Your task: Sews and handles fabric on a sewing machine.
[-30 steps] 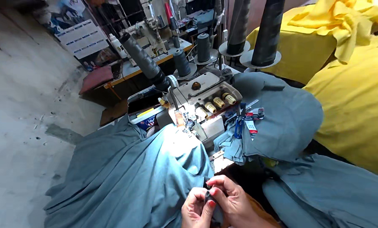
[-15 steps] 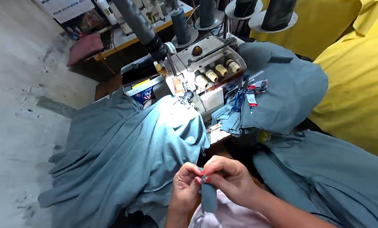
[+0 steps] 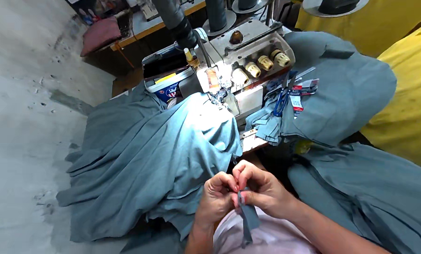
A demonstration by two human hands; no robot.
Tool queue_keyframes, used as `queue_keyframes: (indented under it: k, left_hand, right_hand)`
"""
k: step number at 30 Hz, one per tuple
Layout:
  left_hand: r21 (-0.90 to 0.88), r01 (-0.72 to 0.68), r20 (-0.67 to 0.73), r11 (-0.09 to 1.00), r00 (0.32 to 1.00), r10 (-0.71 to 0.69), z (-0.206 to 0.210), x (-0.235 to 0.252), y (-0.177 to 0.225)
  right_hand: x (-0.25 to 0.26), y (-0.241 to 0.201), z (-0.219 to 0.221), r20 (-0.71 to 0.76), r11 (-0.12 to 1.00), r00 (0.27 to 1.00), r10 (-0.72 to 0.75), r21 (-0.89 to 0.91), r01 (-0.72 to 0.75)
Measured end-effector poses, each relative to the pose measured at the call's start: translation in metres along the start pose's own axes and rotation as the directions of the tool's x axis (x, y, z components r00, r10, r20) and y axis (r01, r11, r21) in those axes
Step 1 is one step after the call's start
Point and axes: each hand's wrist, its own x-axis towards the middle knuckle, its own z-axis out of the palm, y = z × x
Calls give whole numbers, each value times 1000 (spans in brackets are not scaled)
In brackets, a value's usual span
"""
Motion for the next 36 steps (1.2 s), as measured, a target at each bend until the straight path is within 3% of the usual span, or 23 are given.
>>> queue_keyframes:
  k: [14,20,22,25,27,29,31,33,35,36]
  left_hand:
    - [26,-9,19,1000,1000,8,-5,-1,-1]
    - [30,-27,-42,999,999,29,-2,-2,-3]
    - [93,-44,-87,995,995,52,-2,1,-5]
    - [345,-17,-111,938,992,59,-12,9,-3]
    - [411,32,-104,911,994,12,-21,16,7]
    - [451,96,-77,887,995,-68,-29,23,23]
    - [550,109,-23,828,993,-115,-37,29,34]
    - [745,75,-12,662,995,-98,-40,32,36]
    - [907,89,-93,412,996,-9,-36,29,29]
    - [923,133,-166,362,984,64,-32,25,22]
  right_hand:
    - [0,5,-4,23,996,997,76,54,-77]
    - [3,4,-6,62,998,997,35,-56,-32]
    - [5,4,-6,46,976,999,-12,-218,22]
    - [9,5,-7,27,870,992,-122,-478,120]
    - [12,3,-7,-39,888,989,-141,-447,109]
    - [16,-5,-8,-131,928,991,-40,-372,-12]
    - [20,-13,-16,-111,921,977,179,-330,-207]
    - [24,-16,-27,30,877,925,378,-332,-348]
    - [26,-14,-27,62,870,912,406,-332,-365]
    - [26,-13,-25,28,877,922,387,-319,-359]
